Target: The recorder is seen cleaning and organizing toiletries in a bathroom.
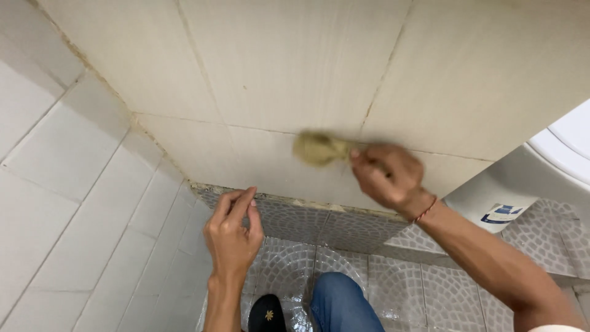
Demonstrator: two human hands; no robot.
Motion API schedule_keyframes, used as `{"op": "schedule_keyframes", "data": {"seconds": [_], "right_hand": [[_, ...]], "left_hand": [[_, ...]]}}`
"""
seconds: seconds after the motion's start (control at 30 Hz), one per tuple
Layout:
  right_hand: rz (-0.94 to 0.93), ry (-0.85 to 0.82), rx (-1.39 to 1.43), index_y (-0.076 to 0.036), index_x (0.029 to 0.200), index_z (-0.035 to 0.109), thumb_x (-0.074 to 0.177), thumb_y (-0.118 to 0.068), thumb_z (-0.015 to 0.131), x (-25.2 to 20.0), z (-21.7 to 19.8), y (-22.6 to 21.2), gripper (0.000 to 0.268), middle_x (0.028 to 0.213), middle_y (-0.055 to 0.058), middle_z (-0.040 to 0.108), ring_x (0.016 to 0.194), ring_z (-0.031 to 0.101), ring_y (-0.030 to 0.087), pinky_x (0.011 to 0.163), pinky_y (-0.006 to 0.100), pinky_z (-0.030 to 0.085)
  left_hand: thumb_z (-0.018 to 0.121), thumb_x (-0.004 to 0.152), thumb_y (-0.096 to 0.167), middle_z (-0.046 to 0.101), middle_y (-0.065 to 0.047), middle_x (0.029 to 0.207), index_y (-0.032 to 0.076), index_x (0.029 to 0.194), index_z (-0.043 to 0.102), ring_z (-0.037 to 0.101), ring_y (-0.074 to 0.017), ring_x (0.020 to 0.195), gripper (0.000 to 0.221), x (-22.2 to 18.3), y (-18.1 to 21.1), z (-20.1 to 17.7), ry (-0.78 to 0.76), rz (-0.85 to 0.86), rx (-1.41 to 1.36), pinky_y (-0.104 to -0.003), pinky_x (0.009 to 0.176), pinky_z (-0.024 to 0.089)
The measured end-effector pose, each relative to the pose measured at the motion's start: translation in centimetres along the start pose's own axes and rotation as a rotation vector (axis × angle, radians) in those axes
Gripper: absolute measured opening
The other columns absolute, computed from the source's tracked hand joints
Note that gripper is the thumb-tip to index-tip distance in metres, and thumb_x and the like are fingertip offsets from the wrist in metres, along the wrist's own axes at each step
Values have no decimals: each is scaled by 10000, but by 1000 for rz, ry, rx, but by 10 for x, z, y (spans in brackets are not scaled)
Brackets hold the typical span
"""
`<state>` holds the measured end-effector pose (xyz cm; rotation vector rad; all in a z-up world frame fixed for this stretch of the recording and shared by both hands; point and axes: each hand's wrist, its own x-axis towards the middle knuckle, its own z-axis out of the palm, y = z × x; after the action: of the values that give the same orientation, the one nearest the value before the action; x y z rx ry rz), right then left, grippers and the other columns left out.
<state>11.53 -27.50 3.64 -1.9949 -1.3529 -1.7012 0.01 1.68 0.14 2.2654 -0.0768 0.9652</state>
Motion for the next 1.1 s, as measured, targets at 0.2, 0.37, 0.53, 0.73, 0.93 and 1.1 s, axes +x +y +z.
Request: {"op": "schedule_keyframes", "data": {"seconds": [0.2,0.37,0.53,0.73,0.93,1.1], "right_hand": [[235,138,-215,-9,944,721,829,34,828,95,-9,-7,163,945,141,648,747,658,237,496,287,480],[17,-245,-161,-87,988,722,947,-114,705,-31,81,-94,52,968,31,703,676,555,61,486,254,447],[-161,-542,18,-71,945,668,833,-58,701,-60,106,-111,117,959,42,661,839,704,143,686,321,605],[-105,-127,-101,-67,899,666,1009,-109,723,133,60,-35,130,923,52,686,636,601,98,467,274,481],[148,89,-180,-59,952,681,1089,-93,660,164,70,-61,143,959,57,679,613,565,114,475,281,450],[-211,-439,-101,-36,1066,707,842,-85,649,-12,174,-147,236,970,118,687,692,683,142,391,276,504]], "left_hand": [[658,883,-8,736,-86,973,47,1151,760,730,-170,739,292,1,-1,-1,20,-8,13,-292,567,585],[638,907,-9,725,-90,954,27,1289,696,730,-188,787,388,-2,-18,-15,82,-40,32,-314,649,602],[641,893,5,723,-110,951,14,1299,681,724,-221,804,408,1,-22,-29,115,-114,59,-350,687,593],[654,875,26,712,-127,952,23,1256,703,724,-231,776,384,8,-18,-35,51,-233,62,-366,626,583],[641,874,1,712,-129,982,0,1259,696,732,-227,820,388,2,-23,-43,198,-205,55,-351,663,595],[643,869,-2,722,-144,1034,1,1231,711,732,-238,809,368,-3,-22,-57,249,-218,52,-358,676,597]]}}
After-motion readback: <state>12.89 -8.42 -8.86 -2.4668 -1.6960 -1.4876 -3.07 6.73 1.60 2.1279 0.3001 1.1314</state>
